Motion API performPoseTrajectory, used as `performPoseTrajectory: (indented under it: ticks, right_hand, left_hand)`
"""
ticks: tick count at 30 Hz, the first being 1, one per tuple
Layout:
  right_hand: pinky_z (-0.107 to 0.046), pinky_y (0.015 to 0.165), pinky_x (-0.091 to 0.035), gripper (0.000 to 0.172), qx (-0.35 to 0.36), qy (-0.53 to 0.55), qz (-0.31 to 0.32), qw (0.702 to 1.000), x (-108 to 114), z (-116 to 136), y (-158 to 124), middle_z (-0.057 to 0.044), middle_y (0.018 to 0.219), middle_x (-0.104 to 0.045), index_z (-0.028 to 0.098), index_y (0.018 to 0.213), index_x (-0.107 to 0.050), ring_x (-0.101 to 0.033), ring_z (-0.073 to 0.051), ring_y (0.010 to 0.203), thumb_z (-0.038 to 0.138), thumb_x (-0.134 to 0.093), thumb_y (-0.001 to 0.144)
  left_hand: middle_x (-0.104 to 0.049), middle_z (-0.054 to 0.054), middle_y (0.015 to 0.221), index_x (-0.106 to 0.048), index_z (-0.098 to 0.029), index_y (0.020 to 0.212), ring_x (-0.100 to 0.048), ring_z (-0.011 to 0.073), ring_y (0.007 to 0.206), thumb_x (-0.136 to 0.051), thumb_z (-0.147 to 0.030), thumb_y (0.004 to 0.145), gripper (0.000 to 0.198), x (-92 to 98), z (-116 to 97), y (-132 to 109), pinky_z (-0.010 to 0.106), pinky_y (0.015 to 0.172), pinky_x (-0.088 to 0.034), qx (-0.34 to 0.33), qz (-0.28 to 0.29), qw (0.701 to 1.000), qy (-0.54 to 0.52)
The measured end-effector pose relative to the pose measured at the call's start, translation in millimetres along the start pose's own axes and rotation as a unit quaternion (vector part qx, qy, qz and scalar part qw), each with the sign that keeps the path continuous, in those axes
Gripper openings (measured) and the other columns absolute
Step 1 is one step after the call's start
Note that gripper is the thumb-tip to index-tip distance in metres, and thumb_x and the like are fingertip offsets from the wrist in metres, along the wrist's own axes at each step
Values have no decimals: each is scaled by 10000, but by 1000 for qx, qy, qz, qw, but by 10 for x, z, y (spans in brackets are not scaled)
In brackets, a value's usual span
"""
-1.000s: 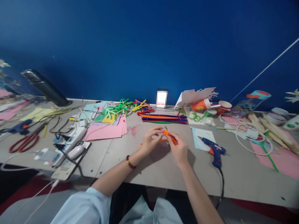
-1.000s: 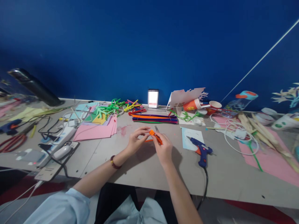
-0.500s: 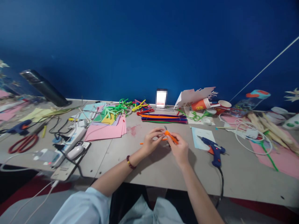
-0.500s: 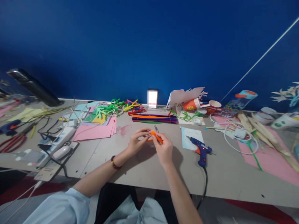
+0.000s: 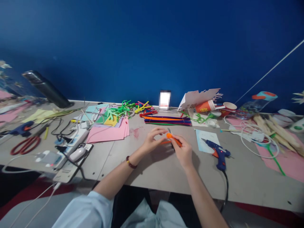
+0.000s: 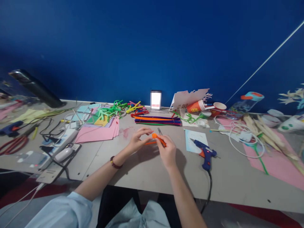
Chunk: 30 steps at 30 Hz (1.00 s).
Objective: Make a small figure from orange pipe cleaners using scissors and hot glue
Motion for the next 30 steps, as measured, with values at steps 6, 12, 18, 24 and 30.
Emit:
performPoseTrajectory:
  ticks: [6,12,18,24,30]
  right_hand:
    - [-317,753,-506,156,21,23,10,999,-8,64,13,-61,878,-660,209,889,-689,-627,-181,817,313,-581,847]
    - [-322,761,-505,155,26,20,31,999,-40,69,10,-64,900,-653,213,913,-675,-617,-183,847,305,-559,865]
    - [-319,769,-501,145,40,2,37,998,-44,75,0,-62,917,-640,218,937,-654,-610,-185,870,285,-539,879]
    - [-322,774,-505,149,54,-14,46,997,-52,105,-11,-61,934,-634,227,945,-647,-604,-187,893,283,-520,892]
    - [-332,771,-507,162,67,-31,46,996,-52,128,-4,-63,918,-641,231,943,-648,-603,-191,880,294,-507,896]
  left_hand:
    - [-700,98,918,-708,-185,931,-642,186,863,-655,-352,789,226,-7,-53,-4,338,810,-512,-3,16,1000,3]
    - [-707,86,861,-702,-174,877,-638,173,803,-649,-339,794,192,4,-110,2,311,753,-508,-11,19,1000,10]
    - [-696,97,881,-687,-164,905,-630,177,827,-621,-340,817,207,-2,-119,-9,315,763,-502,-27,29,999,27]
    - [-690,101,862,-684,-163,897,-627,177,817,-604,-311,832,180,-7,-153,-17,313,759,-498,-67,33,996,51]
    - [-689,98,848,-681,-162,892,-610,161,762,-581,-318,846,191,-29,-165,-26,307,730,-498,-65,34,995,70]
Point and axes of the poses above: each hand's wrist, its own y-axis towards the middle knuckle, its own x-axis out of the back of the hand, z = x × y, the point moved 9 cm from there along y, towards the middle knuckle
